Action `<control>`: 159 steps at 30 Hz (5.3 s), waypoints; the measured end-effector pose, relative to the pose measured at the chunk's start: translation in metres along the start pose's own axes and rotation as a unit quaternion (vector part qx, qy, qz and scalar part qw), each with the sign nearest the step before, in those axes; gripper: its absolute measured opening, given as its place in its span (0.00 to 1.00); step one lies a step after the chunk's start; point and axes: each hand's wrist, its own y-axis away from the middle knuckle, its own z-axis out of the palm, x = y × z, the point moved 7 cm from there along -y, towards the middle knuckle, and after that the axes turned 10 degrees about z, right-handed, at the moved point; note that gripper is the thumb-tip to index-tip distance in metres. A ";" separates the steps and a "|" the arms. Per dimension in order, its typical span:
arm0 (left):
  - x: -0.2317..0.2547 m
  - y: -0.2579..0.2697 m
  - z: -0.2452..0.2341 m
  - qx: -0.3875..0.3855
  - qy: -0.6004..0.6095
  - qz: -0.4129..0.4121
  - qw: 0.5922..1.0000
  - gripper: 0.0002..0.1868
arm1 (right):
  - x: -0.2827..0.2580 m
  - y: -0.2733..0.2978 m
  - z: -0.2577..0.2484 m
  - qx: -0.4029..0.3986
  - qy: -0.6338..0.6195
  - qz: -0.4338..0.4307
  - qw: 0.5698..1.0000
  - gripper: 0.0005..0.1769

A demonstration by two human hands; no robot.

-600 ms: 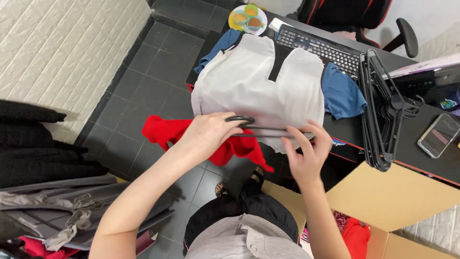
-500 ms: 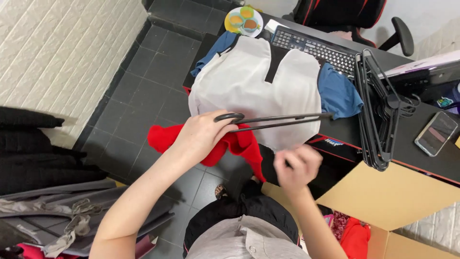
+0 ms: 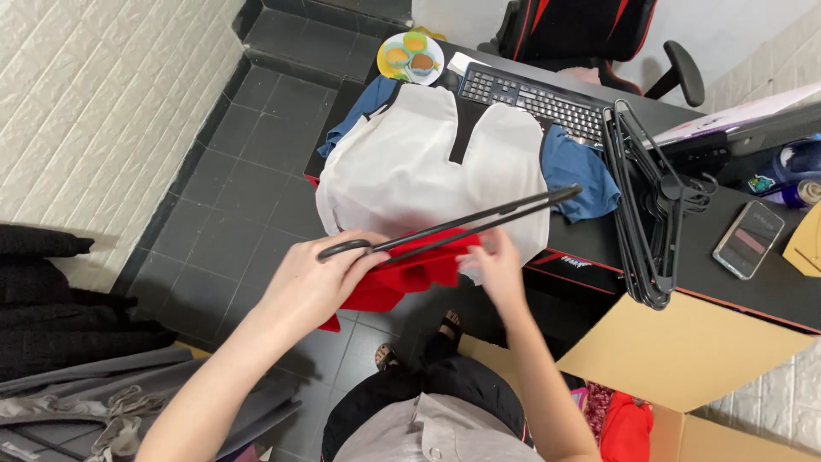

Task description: The person is taking various items of clothing from a box and placing them onto hangers at a desk.

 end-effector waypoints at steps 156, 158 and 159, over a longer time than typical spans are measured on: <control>-0.207 -0.006 0.256 0.083 0.176 -0.121 0.973 0.06 | -0.031 -0.151 -0.141 0.391 0.166 -0.148 0.893 0.11; -0.198 -0.016 0.260 0.061 0.223 -0.085 0.969 0.05 | -0.002 -0.094 -0.137 0.430 0.132 -0.107 0.887 0.10; -0.193 -0.019 0.263 0.051 0.258 -0.071 0.962 0.04 | 0.017 -0.065 -0.132 0.442 0.100 -0.073 0.889 0.10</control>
